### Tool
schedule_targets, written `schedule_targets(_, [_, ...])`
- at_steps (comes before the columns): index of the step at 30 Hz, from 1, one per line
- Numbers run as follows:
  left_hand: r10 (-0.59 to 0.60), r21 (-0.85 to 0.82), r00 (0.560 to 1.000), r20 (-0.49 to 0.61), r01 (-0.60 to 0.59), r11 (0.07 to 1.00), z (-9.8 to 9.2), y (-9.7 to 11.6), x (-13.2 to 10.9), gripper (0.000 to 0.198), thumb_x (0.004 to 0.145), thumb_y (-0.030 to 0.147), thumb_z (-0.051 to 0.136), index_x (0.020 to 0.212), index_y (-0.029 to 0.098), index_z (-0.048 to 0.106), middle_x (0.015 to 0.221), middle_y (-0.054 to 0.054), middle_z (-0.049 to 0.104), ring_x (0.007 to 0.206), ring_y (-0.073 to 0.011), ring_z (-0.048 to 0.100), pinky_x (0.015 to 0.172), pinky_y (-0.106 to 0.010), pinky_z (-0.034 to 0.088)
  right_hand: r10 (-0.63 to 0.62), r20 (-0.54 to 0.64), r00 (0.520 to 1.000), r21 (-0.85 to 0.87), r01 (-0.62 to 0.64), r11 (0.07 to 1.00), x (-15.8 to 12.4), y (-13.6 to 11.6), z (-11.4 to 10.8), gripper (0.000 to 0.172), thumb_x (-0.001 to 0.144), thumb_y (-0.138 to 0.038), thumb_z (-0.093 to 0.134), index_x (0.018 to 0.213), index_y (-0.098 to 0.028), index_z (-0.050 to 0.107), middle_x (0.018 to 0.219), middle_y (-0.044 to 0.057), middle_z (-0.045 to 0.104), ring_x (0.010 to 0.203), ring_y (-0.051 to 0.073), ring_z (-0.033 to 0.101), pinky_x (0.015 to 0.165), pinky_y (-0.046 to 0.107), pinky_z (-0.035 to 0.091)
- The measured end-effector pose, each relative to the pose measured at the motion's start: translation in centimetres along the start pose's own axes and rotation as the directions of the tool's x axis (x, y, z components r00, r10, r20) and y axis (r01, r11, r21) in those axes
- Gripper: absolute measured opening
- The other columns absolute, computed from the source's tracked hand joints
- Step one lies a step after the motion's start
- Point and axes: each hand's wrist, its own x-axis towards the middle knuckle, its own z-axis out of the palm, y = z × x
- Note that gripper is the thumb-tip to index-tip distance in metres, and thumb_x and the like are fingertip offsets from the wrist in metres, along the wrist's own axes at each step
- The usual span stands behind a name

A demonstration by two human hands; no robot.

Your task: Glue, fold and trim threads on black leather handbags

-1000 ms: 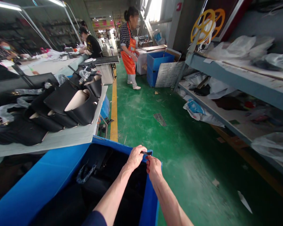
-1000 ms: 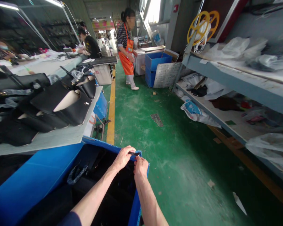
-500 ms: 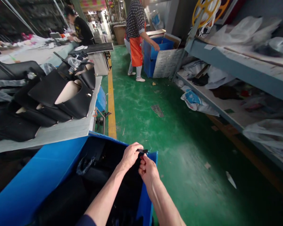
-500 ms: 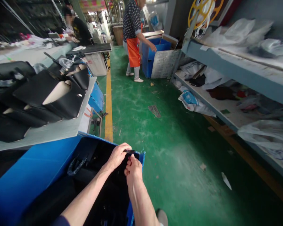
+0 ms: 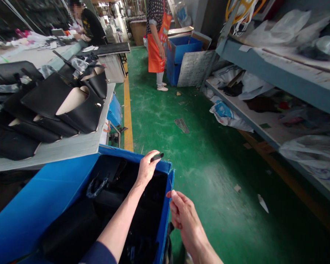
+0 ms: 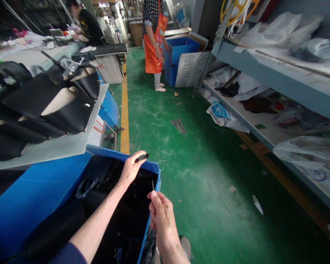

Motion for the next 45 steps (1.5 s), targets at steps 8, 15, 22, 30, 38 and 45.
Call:
schedule_targets(8, [-0.303, -0.034, 0.951, 0.057, 0.305, 0.952, 1.5, 2.0, -5.8, 0.036, 0.071, 0.043, 0.060, 0.090, 0.013, 0.066, 0.083, -0.005, 0.068, 0.076, -0.0184, 0.062, 0.070, -0.026, 0.048, -0.082, -0.006, 0.997, -0.363, 0.075, 0.929, 1.6, -1.2, -4.3, 0.045, 0.073, -0.062, 0.048, 0.075, -0.017, 0.052, 0.052, -0.009, 0.021, 0.041, 0.007, 0.015, 0.037, 0.022, 0.012])
schedule_targets(15, [-0.327, 0.018, 0.941, 0.090, 0.326, 0.945, 5.3, 1.3, -7.8, 0.040, 0.070, 0.038, 0.063, 0.101, 0.013, 0.064, 0.086, -0.005, 0.070, 0.078, -0.0208, 0.063, 0.068, -0.026, 0.050, -0.149, 0.127, 0.981, -0.523, 0.193, 0.830, 6.8, -1.5, -8.0, 0.032, 0.073, -0.043, 0.055, 0.055, -0.017, 0.050, 0.047, -0.005, 0.036, 0.045, 0.009, 0.029, 0.042, 0.022, 0.020])
schedule_targets(22, [-0.335, -0.066, 0.942, 0.021, 0.336, 0.940, 5.4, 0.9, -8.0, 0.031, 0.077, 0.033, 0.057, 0.102, 0.016, 0.064, 0.100, -0.006, 0.067, 0.091, -0.0207, 0.062, 0.077, -0.026, 0.049, -0.126, 0.310, 0.942, -0.540, 0.284, 0.792, 10.2, -2.6, -9.1, 0.027, 0.075, -0.032, 0.054, 0.054, -0.014, 0.054, 0.047, -0.005, 0.041, 0.045, 0.009, 0.033, 0.043, 0.021, 0.023])
schedule_targets(30, [-0.355, 0.046, 0.932, -0.067, 0.358, 0.932, 6.3, 0.0, -8.8, 0.038, 0.075, 0.035, 0.060, 0.109, 0.018, 0.062, 0.098, -0.004, 0.068, 0.092, -0.0229, 0.062, 0.078, -0.027, 0.050, -0.088, 0.402, 0.911, -0.556, 0.319, 0.767, 11.9, -3.4, -9.2, 0.028, 0.074, -0.032, 0.052, 0.053, -0.014, 0.054, 0.046, -0.004, 0.042, 0.045, 0.009, 0.035, 0.044, 0.021, 0.025])
schedule_targets(38, [-0.385, 0.016, 0.918, -0.096, 0.388, 0.921, 6.9, 0.8, -8.8, 0.039, 0.076, 0.036, 0.059, 0.110, 0.018, 0.062, 0.102, -0.006, 0.067, 0.095, -0.0234, 0.061, 0.083, -0.029, 0.048, -0.006, 0.453, 0.891, -0.607, 0.314, 0.730, 13.0, -3.4, -10.2, 0.028, 0.076, -0.034, 0.050, 0.056, -0.015, 0.051, 0.050, -0.004, 0.043, 0.048, 0.009, 0.036, 0.045, 0.022, 0.026])
schedule_targets(45, [-0.396, -0.005, 0.911, -0.117, 0.398, 0.917, 7.1, 1.4, -8.8, 0.041, 0.073, 0.038, 0.063, 0.108, 0.016, 0.064, 0.099, -0.006, 0.068, 0.089, -0.0233, 0.063, 0.075, -0.026, 0.051, 0.039, 0.458, 0.888, -0.632, 0.294, 0.717, 12.7, -3.6, -10.2, 0.029, 0.077, -0.038, 0.048, 0.063, -0.015, 0.054, 0.053, -0.003, 0.045, 0.050, 0.010, 0.038, 0.048, 0.022, 0.030])
